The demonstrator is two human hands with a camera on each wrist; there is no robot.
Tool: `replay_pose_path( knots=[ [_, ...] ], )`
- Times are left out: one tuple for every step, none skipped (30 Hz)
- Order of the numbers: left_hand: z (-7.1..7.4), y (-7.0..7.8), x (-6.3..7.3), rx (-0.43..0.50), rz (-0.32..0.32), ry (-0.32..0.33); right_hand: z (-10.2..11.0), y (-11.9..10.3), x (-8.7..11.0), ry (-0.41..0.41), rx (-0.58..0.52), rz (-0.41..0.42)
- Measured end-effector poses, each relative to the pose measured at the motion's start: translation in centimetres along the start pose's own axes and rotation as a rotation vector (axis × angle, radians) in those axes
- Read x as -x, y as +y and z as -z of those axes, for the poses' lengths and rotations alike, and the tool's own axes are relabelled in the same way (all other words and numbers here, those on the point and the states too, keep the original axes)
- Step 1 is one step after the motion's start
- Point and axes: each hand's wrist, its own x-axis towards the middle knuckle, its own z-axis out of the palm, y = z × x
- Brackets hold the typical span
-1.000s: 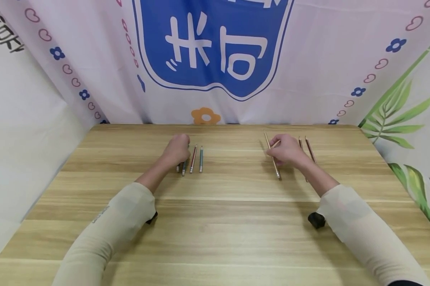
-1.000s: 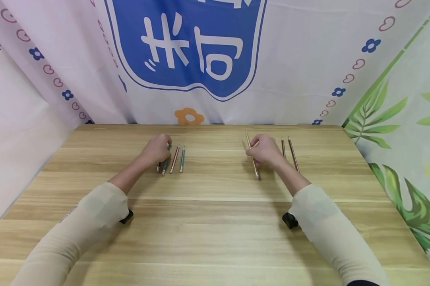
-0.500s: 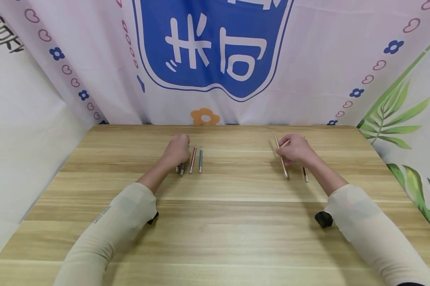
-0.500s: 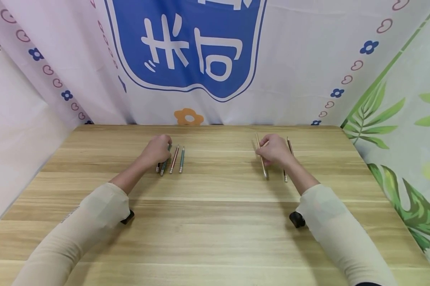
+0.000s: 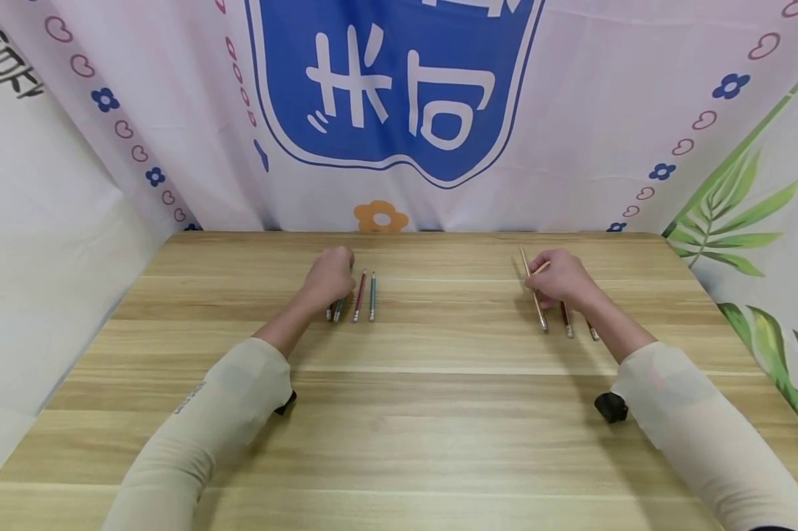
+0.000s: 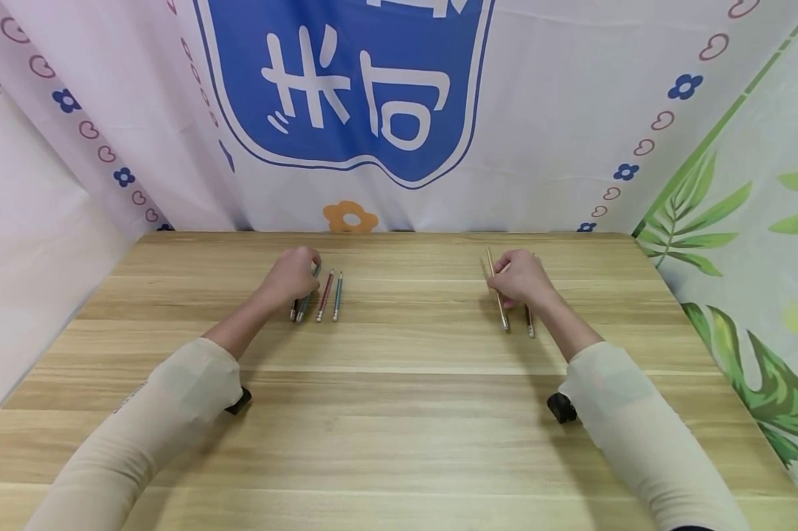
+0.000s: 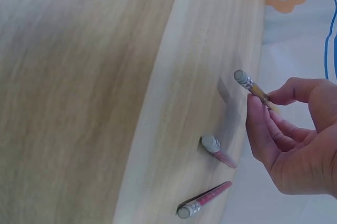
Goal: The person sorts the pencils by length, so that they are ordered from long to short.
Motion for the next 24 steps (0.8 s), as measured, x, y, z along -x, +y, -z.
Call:
replay_pose_path(
  knots=[
    [0.1, 0.0, 0.0, 0.005, 0.003, -0.002, 0.0, 0.0, 0.0, -0.001, -0.001, 0.0],
    [0.1, -0.1, 0.1, 0.012, 0.006, -0.004, 0.0, 0.1, 0.0, 0.0, -0.002, -0.003],
    [0.2, -0.1, 0.1, 0.02, 0.008, -0.006, 0.0, 0.2, -0.1, -0.001, -0.004, -0.005],
    [0.3, -0.1, 0.1, 0.027, 0.012, -0.01, 0.0, 0.3, -0.1, -0.002, -0.006, -0.006],
    [0.3, -0.1, 0.1, 0.036, 0.017, -0.012, 0.0, 0.3, -0.1, -0.003, -0.007, -0.005],
    [0.3, -0.1, 0.2, 0.043, 0.021, -0.013, 0.0, 0.3, -0.2, -0.002, -0.005, -0.004],
    [0.4, -0.1, 0.1, 0.058, 0.027, -0.015, 0.0, 0.4, -0.2, -0.002, -0.004, -0.003],
    [0.4, -0.1, 0.1, 0.069, 0.031, -0.016, 0.1, 0.4, -0.2, -0.001, -0.001, -0.003],
    [0.4, -0.1, 0.1, 0.076, 0.034, -0.019, 0.1, 0.5, -0.2, -0.001, 0.001, -0.002],
    [0.4, 0.0, 0.1, 0.08, 0.033, -0.018, 0.1, 0.4, -0.2, 0.0, 0.001, -0.002],
    [0.5, 0.1, 0.0, 0.087, 0.034, -0.015, 0.2, 0.4, -0.2, 0.0, 0.001, -0.002],
    [0.5, 0.1, 0.0, 0.09, 0.033, -0.014, 0.2, 0.4, -0.1, -0.001, -0.003, -0.005],
    [0.5, 0.2, 0.0, 0.094, 0.032, -0.013, 0.2, 0.4, -0.1, -0.003, -0.01, -0.007],
    [0.6, 0.3, 0.0, 0.094, 0.028, -0.012, 0.2, 0.4, -0.1, -0.003, -0.015, -0.01],
    [0.6, 0.3, 0.0, 0.094, 0.026, -0.008, 0.3, 0.4, 0.0, -0.003, -0.017, -0.01],
    [0.7, 0.4, 0.0, 0.09, 0.022, -0.001, 0.3, 0.3, 0.0, -0.003, -0.017, -0.01],
    [0.7, 0.5, 0.0, 0.088, 0.022, 0.0, 0.3, 0.4, 0.0, -0.003, -0.016, -0.008],
    [0.7, 0.6, 0.0, 0.083, 0.02, 0.003, 0.3, 0.4, 0.1, 0.0, -0.011, -0.006],
    [0.8, 0.7, -0.1, 0.075, 0.017, 0.005, 0.3, 0.4, 0.1, 0.004, -0.004, -0.002],
    [0.8, 0.8, -0.1, 0.072, 0.014, 0.008, 0.3, 0.5, 0.1, 0.01, 0.006, 0.001],
    [0.8, 0.9, -0.1, 0.067, 0.011, 0.01, 0.3, 0.5, 0.1, 0.015, 0.017, 0.004],
    [0.8, 1.0, -0.1, 0.064, 0.007, 0.011, 0.3, 0.6, 0.1, 0.018, 0.024, 0.006],
    [0.8, 1.1, -0.1, 0.067, 0.004, 0.01, 0.4, 0.7, 0.1, 0.022, 0.031, 0.009],
    [0.9, 1.2, -0.1, 0.072, 0.003, 0.008, 0.3, 0.9, 0.0, 0.027, 0.041, 0.011]
  ],
)
